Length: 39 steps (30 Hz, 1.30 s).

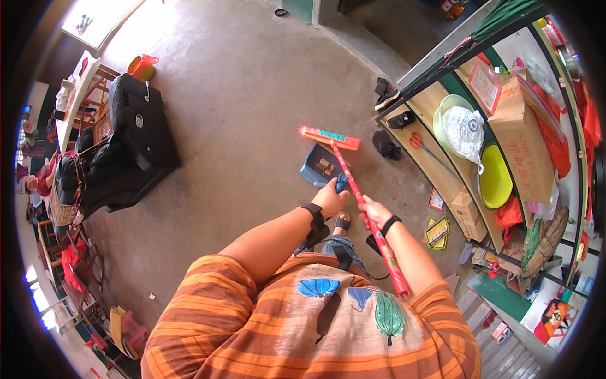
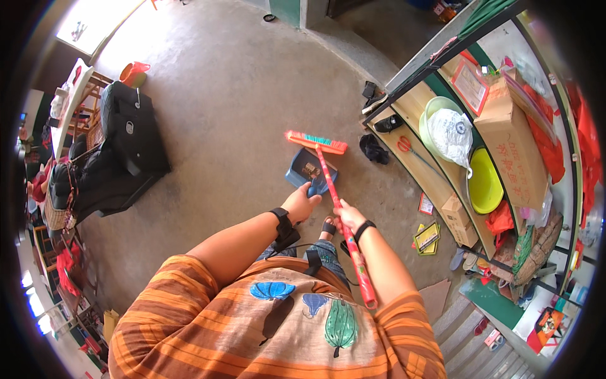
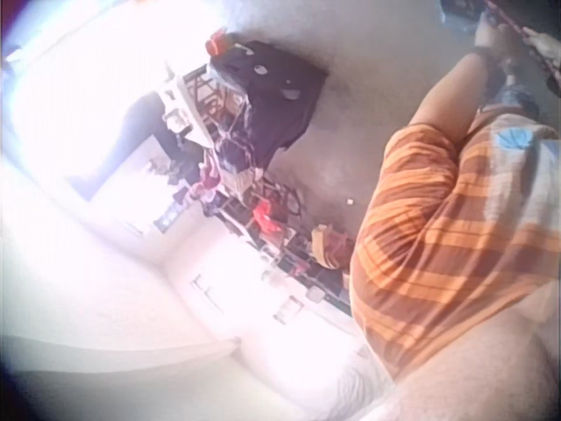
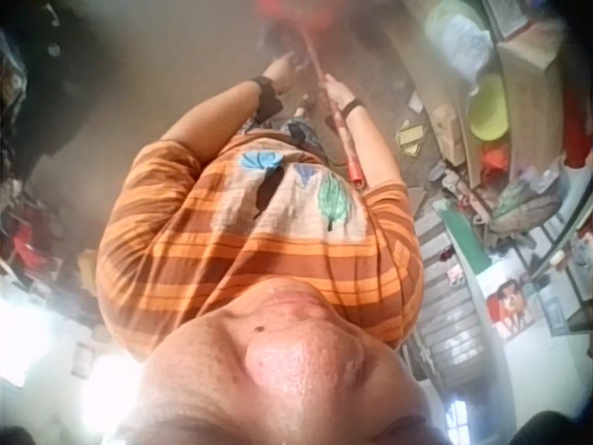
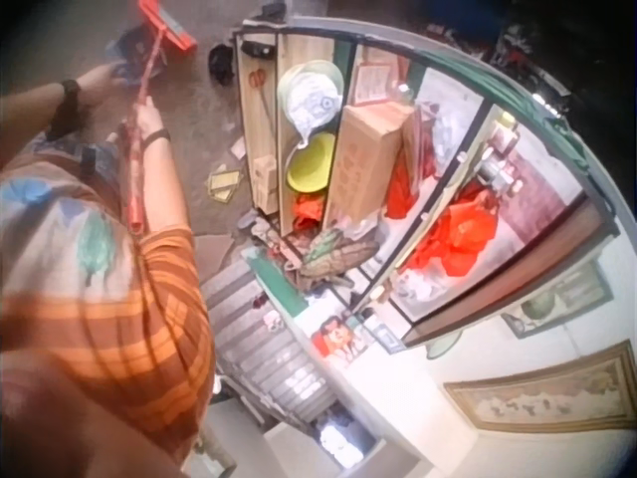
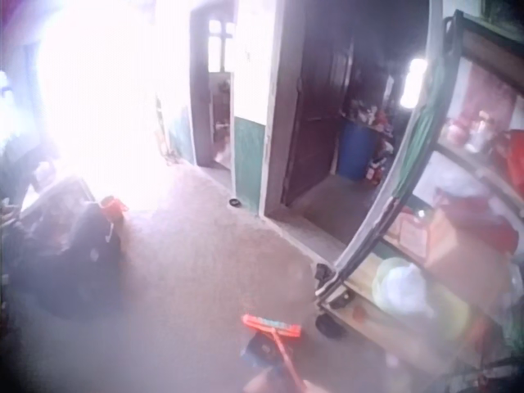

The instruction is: The person sweeps the floor using a broom and a dustpan, collecting debris into the pan before moving to different areas of the room and towards the stairs.

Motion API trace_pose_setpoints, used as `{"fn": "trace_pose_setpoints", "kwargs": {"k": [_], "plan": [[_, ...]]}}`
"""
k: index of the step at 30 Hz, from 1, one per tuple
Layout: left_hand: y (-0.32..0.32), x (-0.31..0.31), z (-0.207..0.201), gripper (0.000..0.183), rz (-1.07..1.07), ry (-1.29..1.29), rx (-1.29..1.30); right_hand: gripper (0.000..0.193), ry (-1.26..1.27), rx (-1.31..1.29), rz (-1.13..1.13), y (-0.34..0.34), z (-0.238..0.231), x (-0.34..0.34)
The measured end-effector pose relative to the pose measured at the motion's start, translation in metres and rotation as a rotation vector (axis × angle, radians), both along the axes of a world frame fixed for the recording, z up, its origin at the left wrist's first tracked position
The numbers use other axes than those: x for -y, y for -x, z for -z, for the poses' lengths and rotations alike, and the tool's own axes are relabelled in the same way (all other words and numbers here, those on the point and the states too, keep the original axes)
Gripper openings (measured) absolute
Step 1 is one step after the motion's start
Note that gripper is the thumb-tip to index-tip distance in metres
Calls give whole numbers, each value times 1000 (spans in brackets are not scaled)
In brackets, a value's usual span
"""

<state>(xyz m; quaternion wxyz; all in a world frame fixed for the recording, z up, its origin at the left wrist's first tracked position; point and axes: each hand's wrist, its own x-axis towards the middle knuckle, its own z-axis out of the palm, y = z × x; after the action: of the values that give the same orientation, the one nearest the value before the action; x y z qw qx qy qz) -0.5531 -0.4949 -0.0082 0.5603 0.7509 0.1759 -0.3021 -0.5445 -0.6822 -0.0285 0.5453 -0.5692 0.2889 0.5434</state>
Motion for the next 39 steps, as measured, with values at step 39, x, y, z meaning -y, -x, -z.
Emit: {"fn": "trace_pose_setpoints", "kwargs": {"k": [39], "plan": [[62, 68, -22, 64, -698, 265, -34, 65, -117, 37, -318, -49, 10, 61]]}}
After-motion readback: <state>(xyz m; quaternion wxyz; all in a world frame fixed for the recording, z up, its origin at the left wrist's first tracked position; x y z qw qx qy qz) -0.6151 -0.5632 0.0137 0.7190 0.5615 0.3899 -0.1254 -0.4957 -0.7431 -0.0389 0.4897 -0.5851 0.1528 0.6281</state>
